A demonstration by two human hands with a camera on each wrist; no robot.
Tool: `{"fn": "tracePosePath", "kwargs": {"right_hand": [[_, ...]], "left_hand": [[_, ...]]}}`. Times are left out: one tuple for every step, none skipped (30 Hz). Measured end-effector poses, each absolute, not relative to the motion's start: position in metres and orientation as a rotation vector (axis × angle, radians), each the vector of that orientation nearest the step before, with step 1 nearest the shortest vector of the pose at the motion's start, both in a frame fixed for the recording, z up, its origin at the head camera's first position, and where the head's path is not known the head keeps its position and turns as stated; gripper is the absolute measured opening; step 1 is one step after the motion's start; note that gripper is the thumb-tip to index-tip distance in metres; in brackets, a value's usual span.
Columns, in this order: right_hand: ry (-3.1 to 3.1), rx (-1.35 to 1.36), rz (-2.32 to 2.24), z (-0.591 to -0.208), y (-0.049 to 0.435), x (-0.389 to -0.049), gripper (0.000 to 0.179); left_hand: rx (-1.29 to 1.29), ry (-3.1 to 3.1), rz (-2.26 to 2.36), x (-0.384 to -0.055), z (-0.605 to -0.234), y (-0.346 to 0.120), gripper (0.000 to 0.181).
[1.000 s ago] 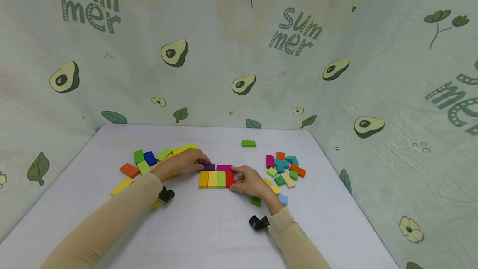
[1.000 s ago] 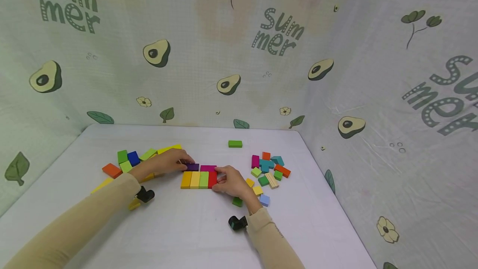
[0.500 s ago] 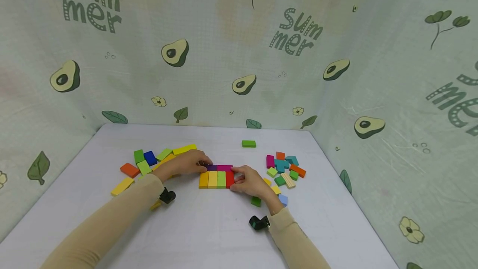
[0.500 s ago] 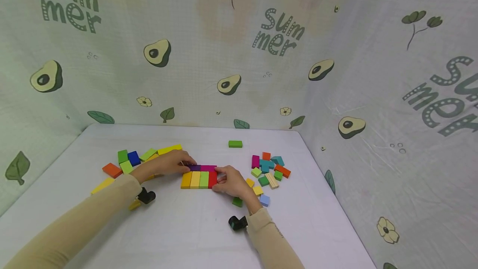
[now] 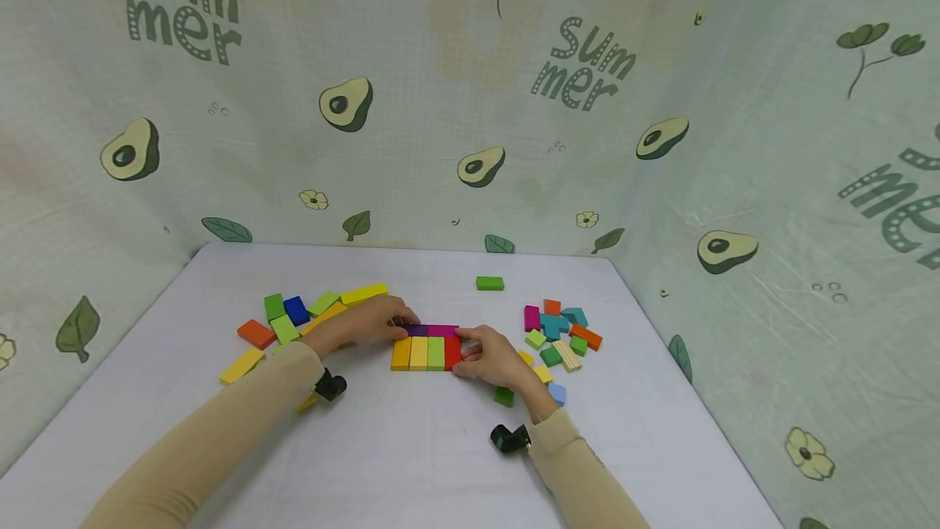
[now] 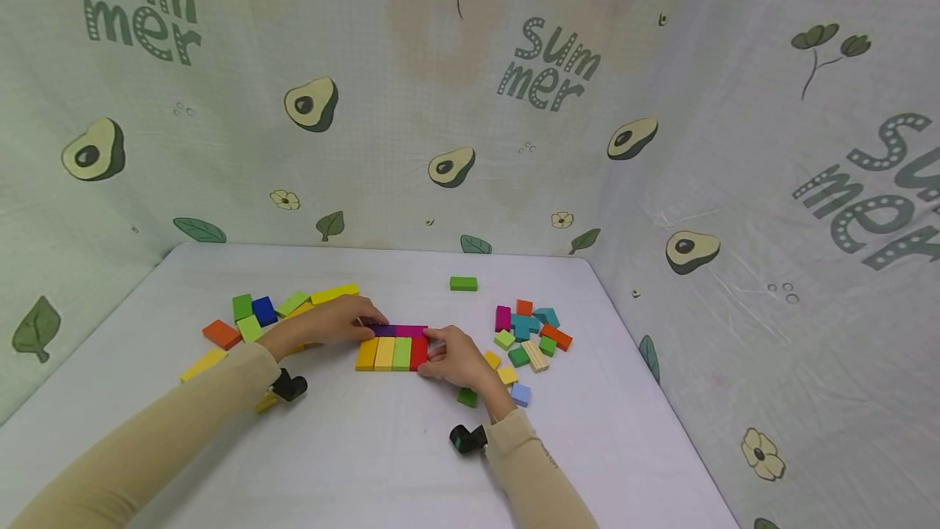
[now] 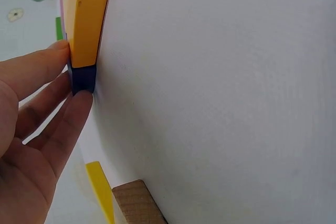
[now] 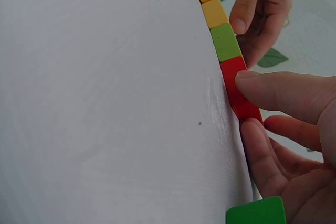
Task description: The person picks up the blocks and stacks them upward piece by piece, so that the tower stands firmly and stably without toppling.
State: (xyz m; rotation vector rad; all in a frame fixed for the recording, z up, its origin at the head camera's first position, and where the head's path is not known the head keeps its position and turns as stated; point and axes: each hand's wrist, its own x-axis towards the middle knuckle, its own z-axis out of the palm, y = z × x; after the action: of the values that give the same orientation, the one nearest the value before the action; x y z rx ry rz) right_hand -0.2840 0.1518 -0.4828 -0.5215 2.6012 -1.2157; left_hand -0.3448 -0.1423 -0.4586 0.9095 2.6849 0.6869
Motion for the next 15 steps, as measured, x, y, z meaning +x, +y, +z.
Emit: {"fn": "tracePosePath", "kwargs": {"right_hand": [[2.602, -0.521, -1.215, -0.483, 0.152, -0.284, 0.068], [2.602, -0.516, -1.212, -0.483, 0.152, -0.284, 0.068], [2.602, -0.517, -1.210, -0.483, 0.152, -0.284, 0.068], [2.602, -0.515, -1.206, -0.483, 0.152, -0.284, 0.069], [2.601, -0.516, -1.206, -0.483, 0.152, -0.284, 0.069], [2.600, -0.514, -1.202, -0.483, 0.152, -0.284, 0.069], [2.598, -0.515, -1.200, -0.483, 0.152, -0.283, 0.069], [2.598, -0.516, -1.200, -0.483, 0.152, -0.283, 0.069], [2.597, -0.519, -1.201, -0.483, 0.152, -0.284, 0.069], [2.597, -0.518, -1.202, -0.483, 0.152, -0.283, 0.069], [2.598, -0.519, -1.200, -0.483, 0.152, -0.284, 0.069], [2.598, -0.518, -1.201, -0.483, 0.152, -0.283, 0.069], [2.599, -0.522, -1.203, -0.483, 0.152, -0.284, 0.068], [2.600, -0.523, -1.203, -0.482, 0.152, -0.284, 0.068], [2.600, -0.525, -1.203, -0.482, 0.153, -0.284, 0.068]], "left_hand": [[0.905, 2.683, 0.689, -0.345, -0.459, -0.142, 0.031], [0.901, 2.680, 0.691, -0.345, -0.459, -0.142, 0.031], [0.899, 2.678, 0.692, -0.346, -0.459, -0.143, 0.032], [0.896, 2.678, 0.694, -0.346, -0.460, -0.143, 0.032], [0.893, 2.679, 0.692, -0.347, -0.460, -0.144, 0.032], [0.888, 2.683, 0.691, -0.347, -0.460, -0.146, 0.033], [0.888, 2.688, 0.691, -0.348, -0.459, -0.148, 0.033], [0.888, 2.695, 0.691, -0.348, -0.458, -0.151, 0.033], [0.885, 2.704, 0.690, -0.348, -0.456, -0.154, 0.033], [0.893, 2.712, 0.692, -0.348, -0.454, -0.157, 0.033], [0.900, 2.718, 0.695, -0.347, -0.452, -0.160, 0.033], [0.911, 2.725, 0.697, -0.347, -0.449, -0.164, 0.032], [0.915, 2.731, 0.699, -0.346, -0.447, -0.168, 0.033], [0.914, 2.739, 0.695, -0.345, -0.446, -0.172, 0.033], [0.906, 2.746, 0.690, -0.344, -0.444, -0.176, 0.033]]}}
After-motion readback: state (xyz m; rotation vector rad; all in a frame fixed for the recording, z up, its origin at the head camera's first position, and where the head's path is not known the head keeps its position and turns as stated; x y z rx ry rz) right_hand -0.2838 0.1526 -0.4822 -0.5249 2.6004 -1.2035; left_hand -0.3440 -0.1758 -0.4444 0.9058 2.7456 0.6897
